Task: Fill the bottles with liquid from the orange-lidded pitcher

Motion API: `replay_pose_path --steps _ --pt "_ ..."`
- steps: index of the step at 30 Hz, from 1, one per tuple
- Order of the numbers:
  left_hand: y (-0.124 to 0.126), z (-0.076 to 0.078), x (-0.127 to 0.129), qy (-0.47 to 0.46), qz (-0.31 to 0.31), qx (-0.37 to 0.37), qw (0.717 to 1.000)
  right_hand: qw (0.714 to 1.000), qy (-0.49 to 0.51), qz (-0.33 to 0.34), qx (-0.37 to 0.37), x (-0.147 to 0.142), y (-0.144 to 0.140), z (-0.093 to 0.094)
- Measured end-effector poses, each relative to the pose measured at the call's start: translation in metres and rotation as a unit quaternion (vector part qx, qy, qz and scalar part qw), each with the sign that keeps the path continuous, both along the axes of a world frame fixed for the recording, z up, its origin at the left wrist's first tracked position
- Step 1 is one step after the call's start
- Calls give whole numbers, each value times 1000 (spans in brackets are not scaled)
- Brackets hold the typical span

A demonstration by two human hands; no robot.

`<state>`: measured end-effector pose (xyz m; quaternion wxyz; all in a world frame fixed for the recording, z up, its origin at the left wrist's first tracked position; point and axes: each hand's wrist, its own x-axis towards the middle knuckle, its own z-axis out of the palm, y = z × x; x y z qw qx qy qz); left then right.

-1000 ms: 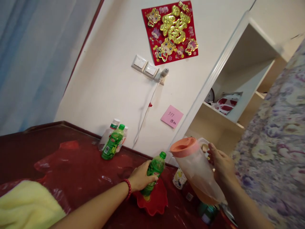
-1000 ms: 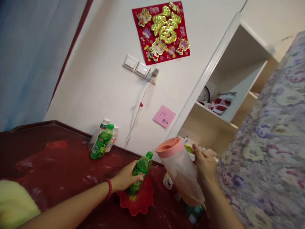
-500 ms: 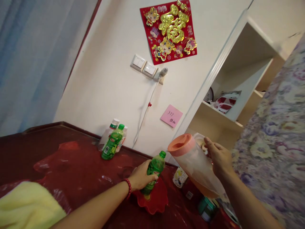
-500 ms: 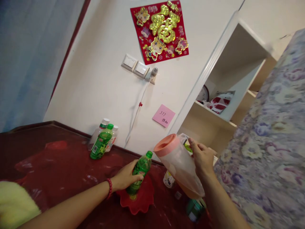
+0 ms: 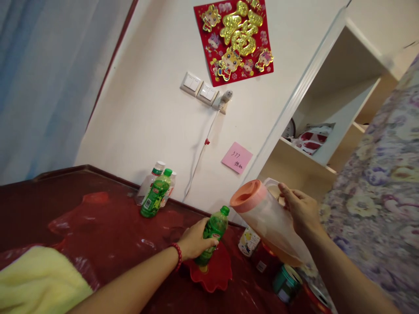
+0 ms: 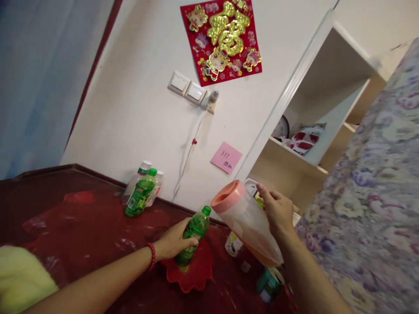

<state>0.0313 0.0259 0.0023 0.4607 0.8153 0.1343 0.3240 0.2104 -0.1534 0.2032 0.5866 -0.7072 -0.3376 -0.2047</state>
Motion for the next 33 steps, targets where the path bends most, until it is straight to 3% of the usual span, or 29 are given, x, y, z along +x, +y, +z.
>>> replay_pose_path --steps 33 --pt "1 -2 1 9 4 3 1000 999 -14 -25 -42 -10 5 11"
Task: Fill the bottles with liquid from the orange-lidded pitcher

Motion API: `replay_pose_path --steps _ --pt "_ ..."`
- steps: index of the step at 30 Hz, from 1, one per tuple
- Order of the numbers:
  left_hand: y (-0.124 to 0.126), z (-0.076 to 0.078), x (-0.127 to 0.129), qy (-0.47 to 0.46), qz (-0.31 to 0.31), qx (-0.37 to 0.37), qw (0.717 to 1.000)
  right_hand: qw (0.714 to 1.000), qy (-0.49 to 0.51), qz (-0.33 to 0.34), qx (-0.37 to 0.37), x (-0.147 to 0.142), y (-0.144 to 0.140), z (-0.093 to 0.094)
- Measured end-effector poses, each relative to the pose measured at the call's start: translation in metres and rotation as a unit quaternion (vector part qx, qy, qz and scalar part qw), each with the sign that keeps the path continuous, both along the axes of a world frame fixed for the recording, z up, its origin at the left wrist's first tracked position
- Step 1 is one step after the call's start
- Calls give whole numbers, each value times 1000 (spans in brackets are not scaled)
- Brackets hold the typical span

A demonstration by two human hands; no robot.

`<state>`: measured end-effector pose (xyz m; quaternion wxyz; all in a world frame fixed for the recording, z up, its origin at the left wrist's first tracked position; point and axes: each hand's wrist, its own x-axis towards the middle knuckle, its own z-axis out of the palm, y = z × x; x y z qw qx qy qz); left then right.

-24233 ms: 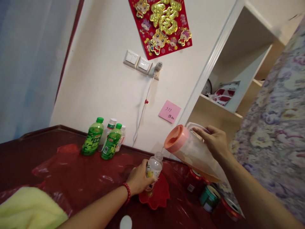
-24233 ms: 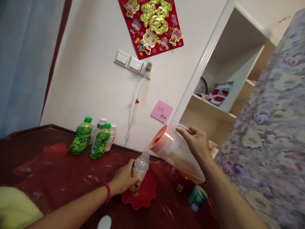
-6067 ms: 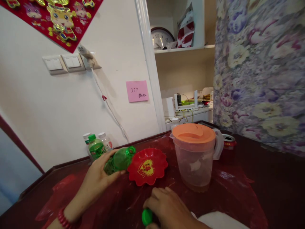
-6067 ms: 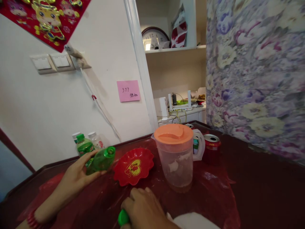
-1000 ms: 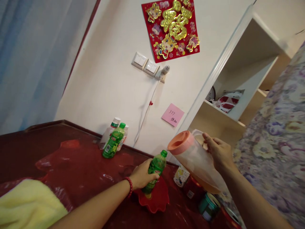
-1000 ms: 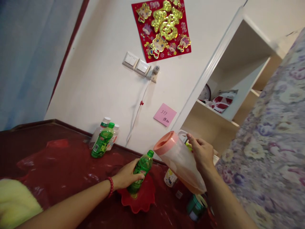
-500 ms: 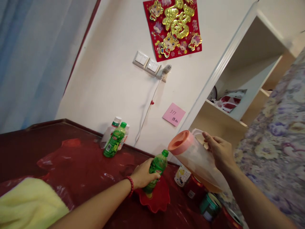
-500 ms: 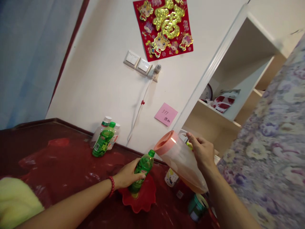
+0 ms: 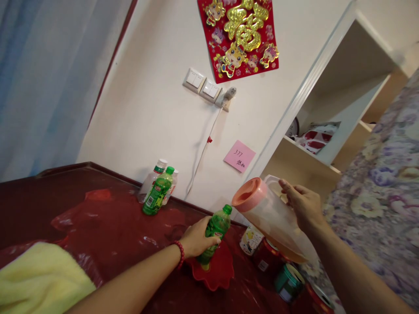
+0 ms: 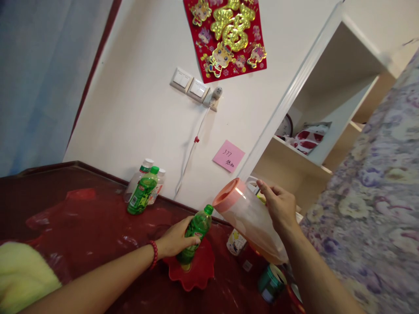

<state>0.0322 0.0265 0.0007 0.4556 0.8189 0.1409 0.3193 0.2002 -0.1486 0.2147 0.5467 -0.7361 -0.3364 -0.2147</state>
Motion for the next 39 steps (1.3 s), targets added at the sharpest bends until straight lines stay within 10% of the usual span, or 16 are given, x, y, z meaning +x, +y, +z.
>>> replay_pose_path --steps 39 --pt "1 2 -1 12 4 8 1000 1000 -13 5 -17 1 2 9"
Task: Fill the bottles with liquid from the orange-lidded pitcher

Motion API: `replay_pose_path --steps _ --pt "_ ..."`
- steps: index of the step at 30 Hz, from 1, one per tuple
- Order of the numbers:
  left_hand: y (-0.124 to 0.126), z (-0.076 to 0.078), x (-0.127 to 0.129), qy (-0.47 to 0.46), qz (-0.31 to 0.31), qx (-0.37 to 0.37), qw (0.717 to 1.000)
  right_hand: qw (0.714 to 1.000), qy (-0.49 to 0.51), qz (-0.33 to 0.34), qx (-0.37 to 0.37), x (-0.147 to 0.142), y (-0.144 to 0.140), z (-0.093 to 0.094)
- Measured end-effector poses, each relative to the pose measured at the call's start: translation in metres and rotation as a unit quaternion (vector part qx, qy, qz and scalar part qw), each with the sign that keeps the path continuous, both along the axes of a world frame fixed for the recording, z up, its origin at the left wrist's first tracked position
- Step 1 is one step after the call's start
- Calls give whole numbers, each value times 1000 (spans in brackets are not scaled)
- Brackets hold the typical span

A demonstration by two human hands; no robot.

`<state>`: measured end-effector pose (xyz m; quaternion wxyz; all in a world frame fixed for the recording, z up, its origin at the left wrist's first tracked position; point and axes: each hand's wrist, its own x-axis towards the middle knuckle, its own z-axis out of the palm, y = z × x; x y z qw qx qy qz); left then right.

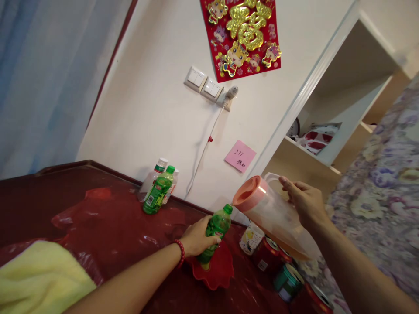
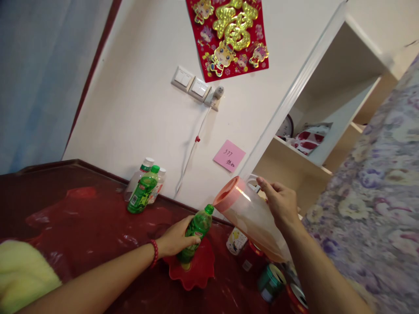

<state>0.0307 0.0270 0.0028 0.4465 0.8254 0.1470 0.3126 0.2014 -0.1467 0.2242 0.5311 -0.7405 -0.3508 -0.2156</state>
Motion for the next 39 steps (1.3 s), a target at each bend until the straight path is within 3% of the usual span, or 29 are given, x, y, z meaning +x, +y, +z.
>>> replay_pose_path --steps 39 --pt "0 4 -1 -7 -12 4 1000 1000 -7 2 4 4 -4 2"
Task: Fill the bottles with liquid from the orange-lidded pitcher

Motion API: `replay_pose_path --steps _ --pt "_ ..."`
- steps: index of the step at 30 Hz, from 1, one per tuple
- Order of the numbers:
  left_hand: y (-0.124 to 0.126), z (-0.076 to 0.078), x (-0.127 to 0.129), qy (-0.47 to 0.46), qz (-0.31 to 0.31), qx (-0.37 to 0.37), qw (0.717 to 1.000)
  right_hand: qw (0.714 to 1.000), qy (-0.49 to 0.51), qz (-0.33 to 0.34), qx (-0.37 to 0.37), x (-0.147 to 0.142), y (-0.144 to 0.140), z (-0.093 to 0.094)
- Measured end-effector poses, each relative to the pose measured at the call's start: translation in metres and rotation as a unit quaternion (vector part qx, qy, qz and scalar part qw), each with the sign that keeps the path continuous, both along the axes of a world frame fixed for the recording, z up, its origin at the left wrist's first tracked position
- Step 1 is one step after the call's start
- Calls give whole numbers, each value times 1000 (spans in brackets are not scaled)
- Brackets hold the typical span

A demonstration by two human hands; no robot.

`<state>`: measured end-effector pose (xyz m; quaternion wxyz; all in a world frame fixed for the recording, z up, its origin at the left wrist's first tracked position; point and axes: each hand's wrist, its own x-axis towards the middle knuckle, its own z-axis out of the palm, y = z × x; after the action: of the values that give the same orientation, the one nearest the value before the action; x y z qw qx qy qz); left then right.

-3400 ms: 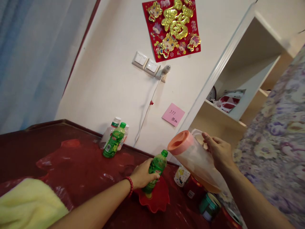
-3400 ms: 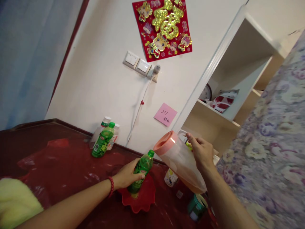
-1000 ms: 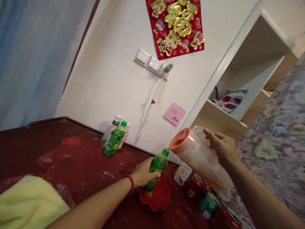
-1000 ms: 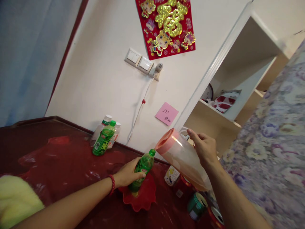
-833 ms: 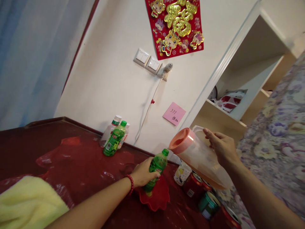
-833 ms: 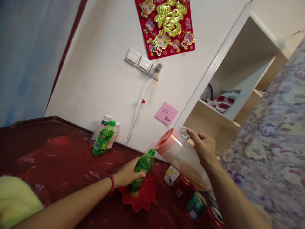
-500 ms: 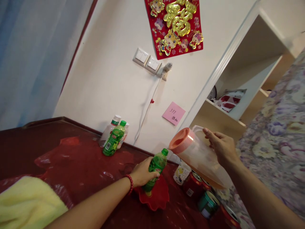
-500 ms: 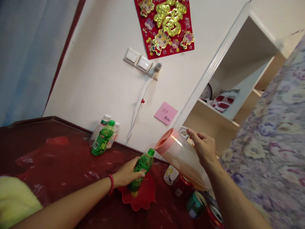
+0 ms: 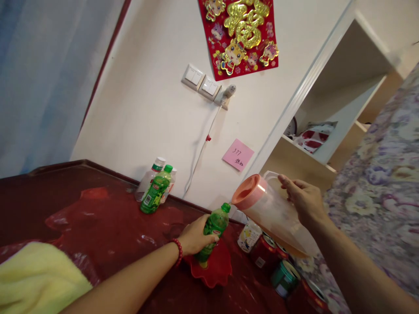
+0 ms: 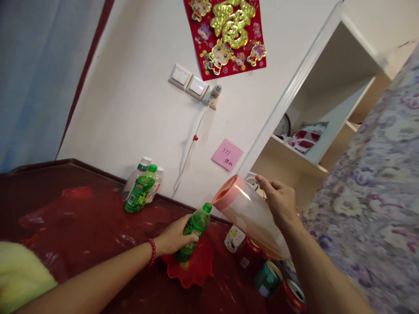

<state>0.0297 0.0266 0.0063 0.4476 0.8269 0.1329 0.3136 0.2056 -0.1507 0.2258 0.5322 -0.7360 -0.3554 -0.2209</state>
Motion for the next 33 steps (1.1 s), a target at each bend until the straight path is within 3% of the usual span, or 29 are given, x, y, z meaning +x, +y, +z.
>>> replay_pose_path --steps 12,33 --pt "3 -6 4 -9 -2 -1 1000 1000 8 -8 4 -4 1 3" --pt "1 -3 2 2 -1 -3 1000 1000 8 -7 1 -6 0 5"
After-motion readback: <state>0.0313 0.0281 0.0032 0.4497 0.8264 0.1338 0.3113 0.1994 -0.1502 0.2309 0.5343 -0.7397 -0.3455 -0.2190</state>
